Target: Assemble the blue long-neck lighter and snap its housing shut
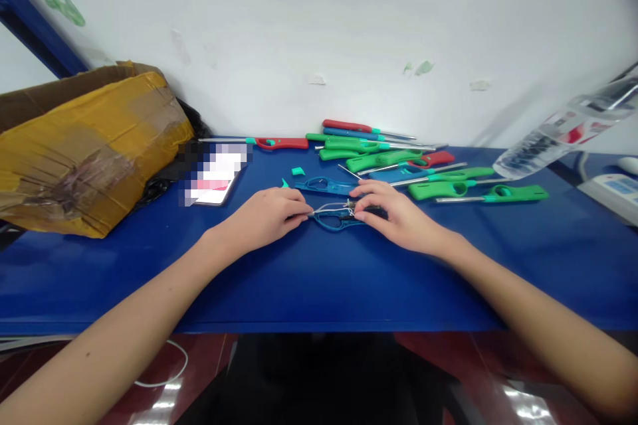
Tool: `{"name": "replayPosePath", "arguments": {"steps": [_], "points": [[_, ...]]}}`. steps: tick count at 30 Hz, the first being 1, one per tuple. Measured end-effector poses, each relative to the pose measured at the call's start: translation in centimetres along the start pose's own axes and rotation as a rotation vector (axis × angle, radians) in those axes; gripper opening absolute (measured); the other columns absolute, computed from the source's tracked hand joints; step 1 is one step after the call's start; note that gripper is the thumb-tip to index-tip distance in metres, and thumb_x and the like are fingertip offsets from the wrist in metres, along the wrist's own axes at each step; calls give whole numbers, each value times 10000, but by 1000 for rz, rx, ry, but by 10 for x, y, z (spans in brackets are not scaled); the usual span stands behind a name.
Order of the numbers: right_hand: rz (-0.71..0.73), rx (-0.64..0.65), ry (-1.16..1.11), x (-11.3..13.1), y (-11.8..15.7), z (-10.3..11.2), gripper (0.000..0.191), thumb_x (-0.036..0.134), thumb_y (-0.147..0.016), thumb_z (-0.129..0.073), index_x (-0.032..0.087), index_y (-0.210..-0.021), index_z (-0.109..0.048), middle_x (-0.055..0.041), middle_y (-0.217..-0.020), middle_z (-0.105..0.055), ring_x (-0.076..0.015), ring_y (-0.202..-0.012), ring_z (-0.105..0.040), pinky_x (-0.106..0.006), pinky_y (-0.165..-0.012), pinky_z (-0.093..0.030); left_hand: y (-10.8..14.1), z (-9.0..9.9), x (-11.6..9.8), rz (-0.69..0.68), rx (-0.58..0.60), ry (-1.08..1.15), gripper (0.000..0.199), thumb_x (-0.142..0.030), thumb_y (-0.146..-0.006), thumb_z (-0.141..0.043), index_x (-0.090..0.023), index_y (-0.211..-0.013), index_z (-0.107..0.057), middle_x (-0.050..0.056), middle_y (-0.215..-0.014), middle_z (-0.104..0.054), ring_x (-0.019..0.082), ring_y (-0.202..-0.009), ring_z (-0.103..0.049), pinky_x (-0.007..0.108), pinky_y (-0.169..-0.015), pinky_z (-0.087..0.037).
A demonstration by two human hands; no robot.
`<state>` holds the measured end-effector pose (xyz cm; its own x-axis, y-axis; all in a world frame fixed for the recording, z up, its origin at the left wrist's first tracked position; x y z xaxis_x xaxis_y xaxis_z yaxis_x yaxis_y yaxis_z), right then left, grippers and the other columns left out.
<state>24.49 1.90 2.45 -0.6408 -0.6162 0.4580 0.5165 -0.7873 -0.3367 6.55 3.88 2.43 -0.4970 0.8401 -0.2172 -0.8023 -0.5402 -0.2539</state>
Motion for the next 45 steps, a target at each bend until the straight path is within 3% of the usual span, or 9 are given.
{"name": "replayPosePath", "arguments": {"steps": [11,19,24,34,40,45], "points": [[147,-53,78,12,2,3,147,256,-937,-580,232,-927,-725,-93,-1087,-699,-274,-1120,-615,-479,-986,-511,1,0,0,-2,7,0,262,-238,-976,-499,-194,-1064,-742,72,-1039,-711,195,-895,-667,304,-802,-511],[207,-49,135,16,4,3,171,241,-937,-586,225,-920,-755,-89,-1058,-719,-271,-1100,-632,-476,-978,-523,1,-1,2,10,1,1,244,-230,-969,-524,-189,-1065,-745,66,-1035,-707,196,-892,-662,305,-799,-511],[328,21,270,28,8,0,194,191,-943,-564,183,-989,-752,-88,-1052,-737,-265,-1091,-633,-465,-954,-544,1,-1,2,2,-6,11,230,-228,-967,-535,-190,-1060,-743,57,-1031,-704,191,-891,-661,303,-808,-513],[264,104,303,21,11,17,231,289,-931,-604,197,-1101,-731,-118,-1186,-682,-275,-1153,-610,-485,-1027,-495,3,2,0,-11,-23,-14,245,-270,-968,-541,-180,-1144,-685,66,-1076,-692,206,-955,-657,335,-865,-522],[339,119,268,21,13,8,219,274,-947,-591,200,-1093,-738,-96,-1183,-699,-273,-1166,-597,-495,-1032,-488,1,8,-16,-67,-128,-31,248,-276,-973,-534,-163,-1131,-688,105,-1128,-650,228,-1019,-612,394,-917,-517],[321,104,246,19,13,6,197,258,-941,-599,205,-1063,-743,-87,-1169,-706,-264,-1154,-607,-499,-1053,-475,0,1,-41,-175,-193,-34,268,-288,-956,-564,-160,-1162,-678,141,-1245,-594,283,-1213,-519,470,-1039,-463]]}}
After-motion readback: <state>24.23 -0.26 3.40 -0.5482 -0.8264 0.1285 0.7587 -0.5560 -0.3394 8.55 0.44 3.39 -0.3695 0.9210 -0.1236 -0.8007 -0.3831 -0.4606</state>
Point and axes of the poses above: each hand's wrist, its own y-axis away from the middle knuckle, its own z-axis out of the back of the hand, x = y × z, the point moved 8 cm from there along -y, towards the middle knuckle
